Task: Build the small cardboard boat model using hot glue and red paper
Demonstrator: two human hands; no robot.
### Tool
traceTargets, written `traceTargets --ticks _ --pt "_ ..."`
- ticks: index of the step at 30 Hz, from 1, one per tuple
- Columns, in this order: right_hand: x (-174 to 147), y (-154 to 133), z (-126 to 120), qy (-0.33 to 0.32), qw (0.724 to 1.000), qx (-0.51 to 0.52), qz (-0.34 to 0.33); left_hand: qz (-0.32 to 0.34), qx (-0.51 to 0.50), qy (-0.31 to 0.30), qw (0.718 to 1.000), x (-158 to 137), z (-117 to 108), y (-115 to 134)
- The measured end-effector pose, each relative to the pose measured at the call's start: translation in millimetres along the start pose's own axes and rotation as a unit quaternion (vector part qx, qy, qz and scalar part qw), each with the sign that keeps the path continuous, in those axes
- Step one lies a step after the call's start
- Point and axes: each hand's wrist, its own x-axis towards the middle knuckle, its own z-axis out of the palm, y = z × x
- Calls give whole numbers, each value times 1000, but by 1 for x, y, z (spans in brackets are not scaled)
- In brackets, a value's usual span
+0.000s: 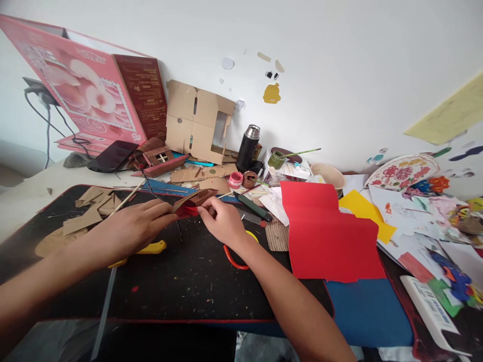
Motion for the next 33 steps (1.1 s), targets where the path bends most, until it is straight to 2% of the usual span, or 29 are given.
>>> traceTargets --ticks 12,17,33 --pt "1 -2 3 -5 1000 -5 3 -17 -44 -16 999 1 -4 1" --pt "0 -2 3 -6 1000 -2 3 -8 -29 -21 999 1 -1 0" --pt "0 -3 4 -7 1000 -9 5 -19 -55 -5 998 0 0 0"
